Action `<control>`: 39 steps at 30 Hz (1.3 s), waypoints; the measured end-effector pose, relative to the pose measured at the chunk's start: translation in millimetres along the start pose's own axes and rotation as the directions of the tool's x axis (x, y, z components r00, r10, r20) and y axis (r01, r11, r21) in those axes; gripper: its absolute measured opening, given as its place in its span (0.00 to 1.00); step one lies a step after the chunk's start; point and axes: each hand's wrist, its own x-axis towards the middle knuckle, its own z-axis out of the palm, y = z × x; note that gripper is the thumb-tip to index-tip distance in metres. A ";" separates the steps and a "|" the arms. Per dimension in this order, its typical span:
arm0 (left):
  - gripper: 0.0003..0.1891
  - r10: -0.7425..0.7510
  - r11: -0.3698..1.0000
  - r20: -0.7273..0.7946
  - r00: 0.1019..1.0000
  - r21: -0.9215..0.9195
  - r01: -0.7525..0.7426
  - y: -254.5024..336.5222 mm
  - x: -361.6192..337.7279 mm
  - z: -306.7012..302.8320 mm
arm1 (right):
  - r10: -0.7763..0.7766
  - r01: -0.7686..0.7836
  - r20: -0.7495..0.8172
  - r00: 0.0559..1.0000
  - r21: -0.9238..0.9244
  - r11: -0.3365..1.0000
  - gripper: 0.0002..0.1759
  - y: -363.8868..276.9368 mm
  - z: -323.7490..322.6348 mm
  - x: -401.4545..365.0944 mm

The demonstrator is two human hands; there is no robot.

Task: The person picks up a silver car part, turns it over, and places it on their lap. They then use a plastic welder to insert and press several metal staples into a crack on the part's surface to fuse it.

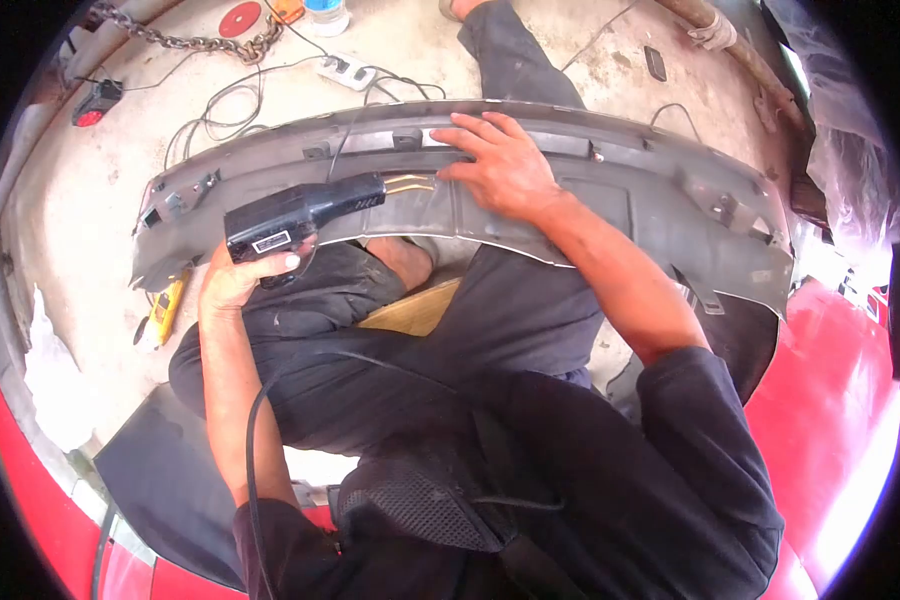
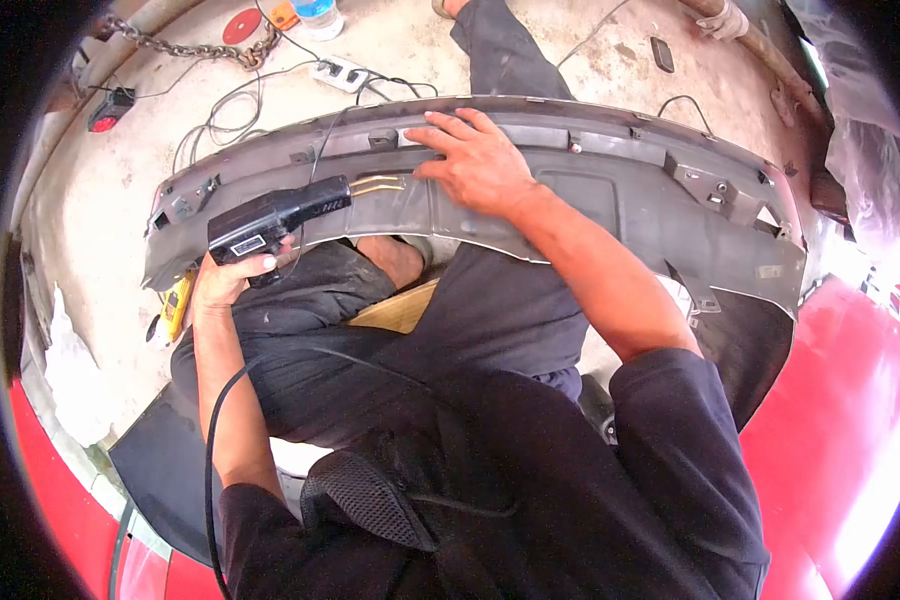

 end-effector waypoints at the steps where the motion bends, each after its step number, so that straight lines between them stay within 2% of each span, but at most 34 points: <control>1: 0.26 0.004 1.000 0.012 1.000 0.024 -0.005 3.0 -2.1 1.9 | 0.003 -0.003 -0.001 1.000 0.001 1.000 0.13 0.4 0.5 -0.2; 3: 0.27 0.043 0.998 0.058 0.997 0.053 -0.046 3.9 -3.8 2.3 | -0.002 0.002 -0.017 1.000 -0.010 1.000 0.13 1.2 0.5 -0.2; 5: 0.30 -0.072 0.980 0.053 0.996 0.189 0.060 1.9 -5.2 2.1 | 0.000 0.000 -0.022 1.000 -0.013 1.000 0.14 2.4 1.8 0.2; 6: 0.35 -0.106 0.965 0.030 0.994 0.243 0.095 4.9 -5.8 6.1 | -0.003 0.000 -0.080 0.997 -0.030 1.000 0.14 3.6 4.6 0.7; 7: 0.35 -0.117 0.964 0.035 0.993 0.244 0.105 8.2 -4.3 9.7 | -0.003 -0.003 -0.134 0.991 -0.045 0.999 0.15 3.7 8.2 -0.4; 9: 0.38 -0.114 0.962 0.172 0.978 0.265 0.066 19.2 0.3 17.4 | 0.002 -0.008 -0.149 0.989 -0.037 0.999 0.15 5.6 9.6 -0.4; 11: 0.39 -0.148 0.949 0.207 0.967 0.304 0.080 17.9 6.1 13.6 | 0.000 -0.006 -0.163 0.987 -0.033 0.999 0.16 5.6 6.5 1.8; 13: 0.39 -0.127 0.934 0.239 0.963 0.356 0.035 16.8 12.0 9.9 | 0.003 -0.012 -0.183 0.983 -0.048 0.999 0.17 6.0 4.4 4.2; 17: 0.39 -0.156 0.963 0.257 0.954 0.256 0.088 27.5 22.5 0.6 | 0.038 -0.042 -0.201 0.979 -0.019 0.999 0.18 6.3 10.5 6.2; 19: 0.38 -0.147 0.983 0.267 0.952 0.146 0.111 31.6 27.8 -6.6 | 0.062 -0.065 -0.210 0.976 -0.005 0.998 0.17 5.9 8.3 7.5; 24: 0.37 -0.171 0.981 0.256 0.951 0.133 0.141 21.0 35.4 -15.6 | 0.080 -0.080 -0.171 0.982 0.006 0.997 0.16 3.8 2.8 11.6; 26: 0.36 -0.150 0.974 0.297 0.943 0.206 0.090 17.0 34.8 -11.4 | 0.075 -0.077 -0.150 0.986 -0.012 0.997 0.14 3.3 -0.1 12.8; 29: 0.36 -0.139 0.956 0.300 0.944 0.291 0.048 18.7 31.7 -7.9 | 0.107 -0.102 -0.109 0.988 0.052 0.993 0.17 -3.1 -2.6 17.2; 31: 0.36 -0.122 0.950 0.317 0.941 0.312 0.018 23.5 32.5 -5.5 | 0.132 -0.131 -0.089 0.987 0.015 0.991 0.25 -7.4 -6.6 20.5; 32: 0.36 -0.103 0.940 0.340 0.935 0.341 -0.020 24.4 32.6 -5.3 | 0.119 -0.118 -0.089 0.989 0.017 0.993 0.25 -8.2 -5.5 21.6; 34: 0.36 -0.072 0.945 0.355 0.932 0.324 -0.051 21.1 32.5 -6.2 | 0.178 -0.178 -0.052 0.983 0.006 0.984 0.32 -11.0 -2.1 21.7; 39: 0.36 -0.051 0.940 0.375 0.926 0.331 -0.082 19.5 30.0 -6.1 | 0.218 -0.219 -0.085 0.972 -0.005 0.976 0.32 -18.9 -5.3 26.4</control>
